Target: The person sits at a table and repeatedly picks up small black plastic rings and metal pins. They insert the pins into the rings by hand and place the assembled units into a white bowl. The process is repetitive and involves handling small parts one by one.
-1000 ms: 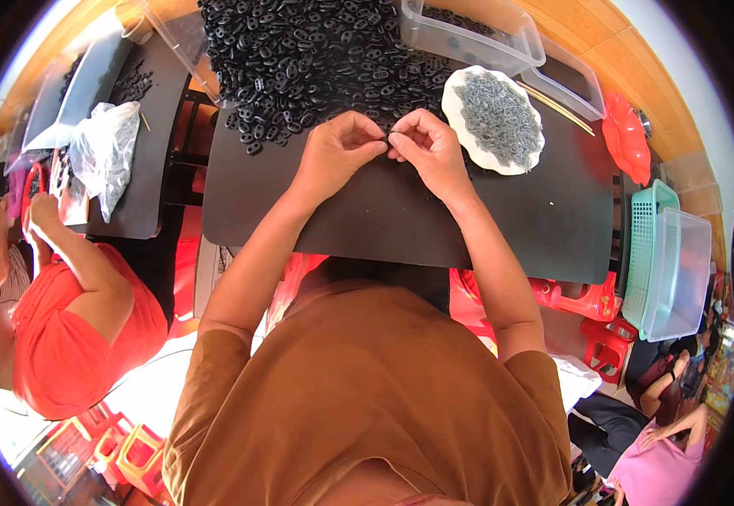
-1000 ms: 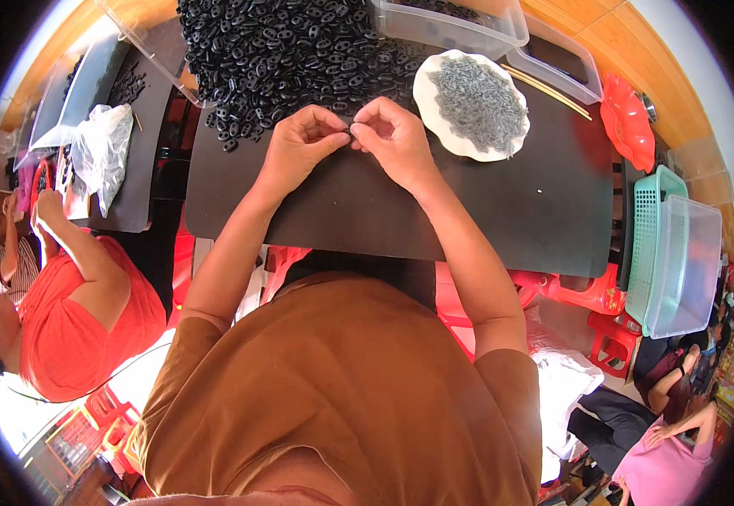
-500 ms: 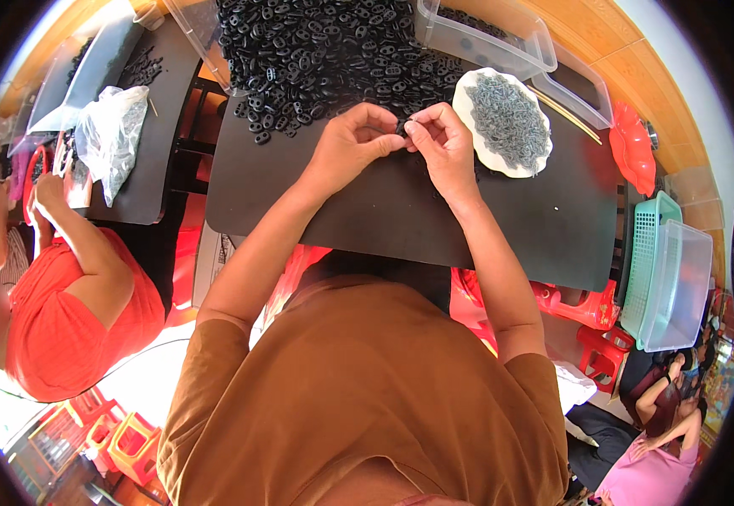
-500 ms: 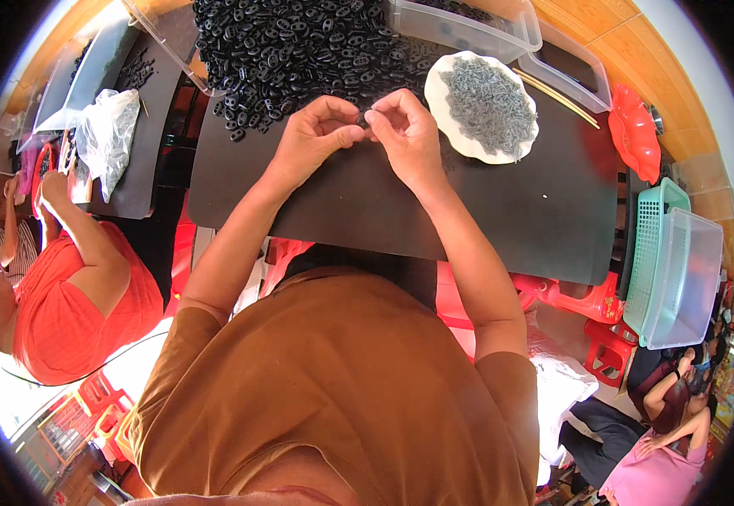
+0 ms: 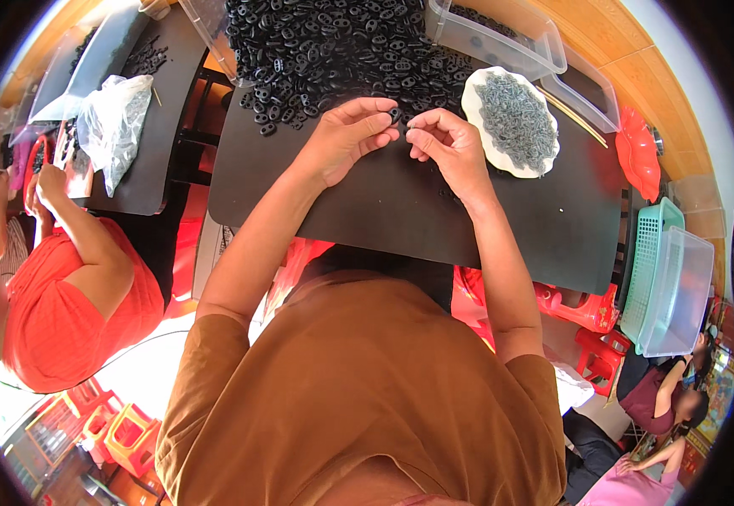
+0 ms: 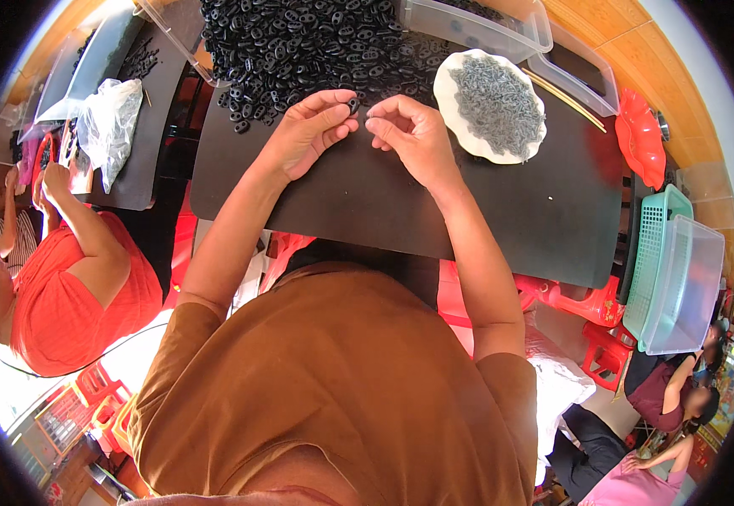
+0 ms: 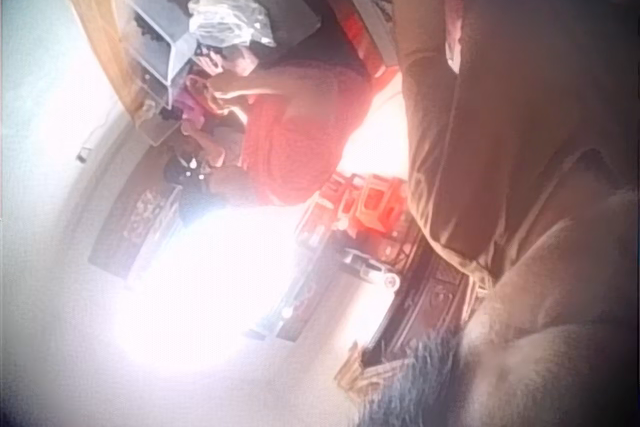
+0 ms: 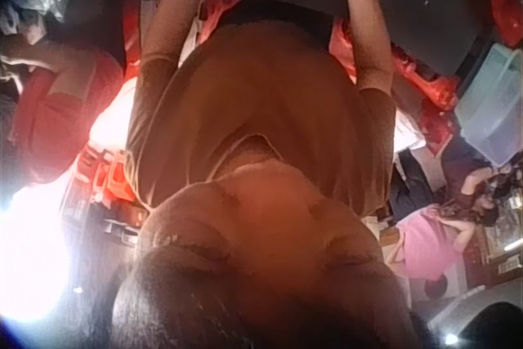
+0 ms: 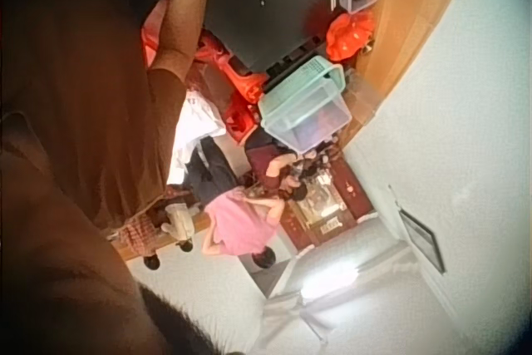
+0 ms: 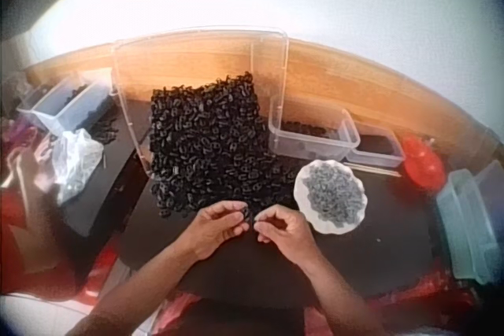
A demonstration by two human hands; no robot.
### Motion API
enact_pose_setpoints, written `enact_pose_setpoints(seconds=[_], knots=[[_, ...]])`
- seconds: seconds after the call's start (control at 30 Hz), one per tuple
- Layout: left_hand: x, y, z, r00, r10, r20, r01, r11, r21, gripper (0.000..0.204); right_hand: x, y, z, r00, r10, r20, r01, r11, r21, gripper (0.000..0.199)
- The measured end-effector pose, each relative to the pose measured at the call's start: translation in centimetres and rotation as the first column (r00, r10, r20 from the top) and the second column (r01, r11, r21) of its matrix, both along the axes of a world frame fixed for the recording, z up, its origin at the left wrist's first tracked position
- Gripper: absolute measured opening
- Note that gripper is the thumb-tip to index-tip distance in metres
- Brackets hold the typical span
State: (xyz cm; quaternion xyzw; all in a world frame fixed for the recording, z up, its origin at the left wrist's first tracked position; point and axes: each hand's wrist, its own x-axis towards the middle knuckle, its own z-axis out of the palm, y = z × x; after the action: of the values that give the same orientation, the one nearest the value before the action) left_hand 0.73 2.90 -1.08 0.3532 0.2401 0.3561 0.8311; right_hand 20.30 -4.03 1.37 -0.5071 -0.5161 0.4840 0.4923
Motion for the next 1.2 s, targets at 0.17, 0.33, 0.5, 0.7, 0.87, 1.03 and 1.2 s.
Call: enact_pose_setpoints(seconds=[0.17,0.33,0.5,0.7,0.87,1.03,1.2], knots=[[0.0,0.1,-0.3,1.0,-0.015,-0.023,0.015,1.0,0.024,0.024,-0.4,0.0,-0.2,1.0,0.017,0.004,-0.017,1.0,0.012,0.011],[0.2,-0.3,0.0,0.991,0.014,-0.134,0.007,0.988,0.152,0.023,-0.1,0.1,-0.3,0.999,0.014,0.049,-0.013,1.0,-0.011,0.012],[0.3,-0.4,0.1,0.979,0.04,-0.199,0.006,0.974,0.228,0.023,-0.1,0.1,-0.4,0.995,-0.002,0.103,0.004,1.0,-0.02,0.013],[0.3,-0.4,0.3,0.973,0.039,-0.226,0.015,0.973,0.228,0.022,-0.1,0.1,-0.2,0.991,0.014,0.131,-0.011,1.0,-0.025,0.01],[0.4,-0.4,0.0,0.953,0.077,-0.292,0.028,0.941,0.338,0.02,0.0,0.1,-0.3,0.984,0.03,0.175,-0.023,0.999,-0.043,0.009],[0.3,-0.5,0.4,0.896,0.144,-0.419,0.086,0.872,0.482,0.02,-0.1,0.0,-0.3,0.97,0.024,0.242,-0.013,0.999,-0.047,0.009],[0.1,-0.6,0.7,0.87,0.169,-0.463,0.113,0.846,0.521,0.02,-0.6,0.0,-0.4,0.976,-0.029,0.214,0.039,0.998,-0.04,0.009]])
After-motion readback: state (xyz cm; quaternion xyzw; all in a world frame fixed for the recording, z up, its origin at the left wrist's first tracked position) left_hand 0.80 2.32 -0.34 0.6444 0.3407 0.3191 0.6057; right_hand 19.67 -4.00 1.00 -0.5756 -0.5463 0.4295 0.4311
